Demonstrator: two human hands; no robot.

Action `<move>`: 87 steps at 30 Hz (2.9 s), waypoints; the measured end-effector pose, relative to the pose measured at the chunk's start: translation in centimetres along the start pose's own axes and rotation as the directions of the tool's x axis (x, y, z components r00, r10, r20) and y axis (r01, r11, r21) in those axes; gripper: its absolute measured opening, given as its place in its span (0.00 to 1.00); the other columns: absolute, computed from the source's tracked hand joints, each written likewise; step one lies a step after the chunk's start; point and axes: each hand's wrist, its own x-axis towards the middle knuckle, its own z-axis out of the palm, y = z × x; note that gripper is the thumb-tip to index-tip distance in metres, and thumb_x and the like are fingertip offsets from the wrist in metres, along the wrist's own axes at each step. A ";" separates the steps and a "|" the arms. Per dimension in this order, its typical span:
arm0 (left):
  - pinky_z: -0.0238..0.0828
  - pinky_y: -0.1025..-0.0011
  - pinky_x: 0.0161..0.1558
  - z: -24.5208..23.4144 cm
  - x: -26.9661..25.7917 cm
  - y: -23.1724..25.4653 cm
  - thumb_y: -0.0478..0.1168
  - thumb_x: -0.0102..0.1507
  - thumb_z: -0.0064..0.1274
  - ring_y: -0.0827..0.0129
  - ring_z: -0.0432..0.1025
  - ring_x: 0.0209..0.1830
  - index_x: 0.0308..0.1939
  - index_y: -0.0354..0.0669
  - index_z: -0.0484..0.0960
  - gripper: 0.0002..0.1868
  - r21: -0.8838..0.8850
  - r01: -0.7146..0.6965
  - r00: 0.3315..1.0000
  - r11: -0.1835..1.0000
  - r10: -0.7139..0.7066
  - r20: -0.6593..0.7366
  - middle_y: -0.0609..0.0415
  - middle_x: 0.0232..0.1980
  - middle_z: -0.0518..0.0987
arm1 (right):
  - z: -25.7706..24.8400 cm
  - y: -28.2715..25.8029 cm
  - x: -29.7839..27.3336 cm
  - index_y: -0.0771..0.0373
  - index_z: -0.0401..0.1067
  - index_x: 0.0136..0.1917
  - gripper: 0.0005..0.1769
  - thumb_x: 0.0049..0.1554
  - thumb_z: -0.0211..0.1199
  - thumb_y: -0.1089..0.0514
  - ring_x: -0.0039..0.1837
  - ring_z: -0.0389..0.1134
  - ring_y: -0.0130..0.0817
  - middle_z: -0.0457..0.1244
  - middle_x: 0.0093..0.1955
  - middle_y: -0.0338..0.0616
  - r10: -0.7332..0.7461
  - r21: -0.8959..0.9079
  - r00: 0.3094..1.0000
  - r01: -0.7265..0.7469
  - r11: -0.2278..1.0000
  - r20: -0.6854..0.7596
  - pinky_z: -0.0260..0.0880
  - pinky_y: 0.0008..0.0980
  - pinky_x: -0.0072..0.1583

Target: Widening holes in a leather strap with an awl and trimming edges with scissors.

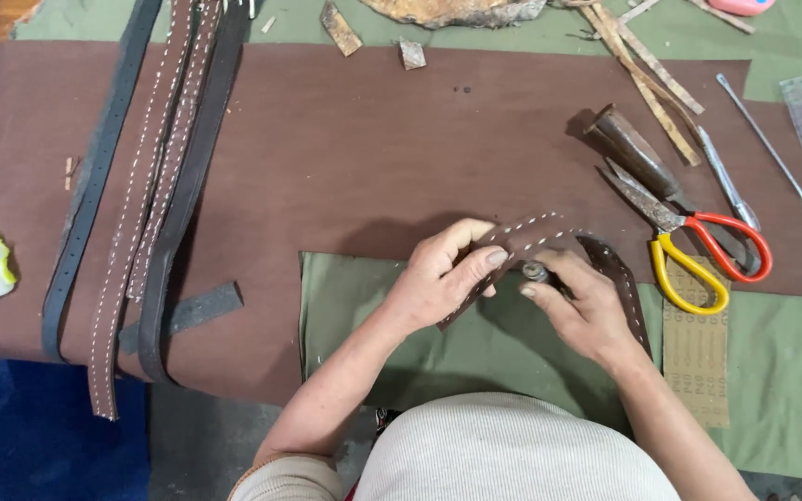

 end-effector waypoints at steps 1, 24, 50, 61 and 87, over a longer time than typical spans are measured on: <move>0.80 0.70 0.34 0.2 -0.3 0.8 0.43 0.69 0.56 0.69 0.81 0.29 0.49 0.40 0.82 0.10 0.003 0.003 1.000 1.000 -0.003 -0.006 0.48 0.32 0.84 | -0.2 -0.7 -0.1 0.65 0.78 0.56 0.16 0.54 0.72 0.61 0.45 0.72 0.43 0.67 0.42 0.49 -0.001 0.006 1.000 0.001 1.000 0.005 0.74 0.43 0.50; 0.69 0.75 0.41 -1.4 2.2 -0.5 0.57 0.64 0.48 0.78 0.77 0.26 0.39 0.54 0.85 0.16 0.491 0.328 0.920 0.807 -0.391 0.029 0.61 0.23 0.80 | -2.5 -3.4 -3.0 0.68 0.74 0.61 0.21 0.58 0.68 0.54 0.58 0.74 0.37 0.71 0.58 0.47 0.120 -0.342 0.990 -0.088 0.936 0.072 0.73 0.33 0.63; 0.73 0.69 0.37 -4.4 2.1 3.6 0.41 0.68 0.49 0.65 0.78 0.38 0.55 0.49 0.85 0.13 0.503 0.139 0.886 0.853 -0.334 0.322 0.48 0.43 0.86 | -3.2 -2.9 6.5 0.61 0.76 0.63 0.18 0.67 0.54 0.51 0.62 0.71 0.50 0.71 0.55 0.56 0.138 -0.021 0.944 -0.138 0.990 0.301 0.70 0.54 0.62; 0.66 0.60 0.61 -3.6 1.6 2.7 0.34 0.68 0.56 0.60 0.75 0.58 0.51 0.52 0.84 0.10 0.601 -0.623 0.773 0.501 0.509 0.378 0.57 0.52 0.80 | -1.2 -1.4 6.5 0.69 0.77 0.43 0.12 0.62 0.62 0.57 0.42 0.70 0.33 0.71 0.36 0.49 0.214 0.382 0.759 -0.524 0.761 0.615 0.72 0.34 0.44; 0.72 0.57 0.55 3.8 -0.1 -0.5 0.38 0.68 0.55 0.51 0.81 0.53 0.46 0.38 0.83 0.07 0.172 -0.616 0.732 0.769 0.639 -0.235 0.45 0.49 0.85 | 0.4 -5.7 2.3 0.74 0.76 0.46 0.06 0.53 0.69 0.72 0.47 0.71 0.38 0.67 0.44 0.58 0.091 0.559 0.994 -0.040 0.828 -0.064 0.73 0.36 0.53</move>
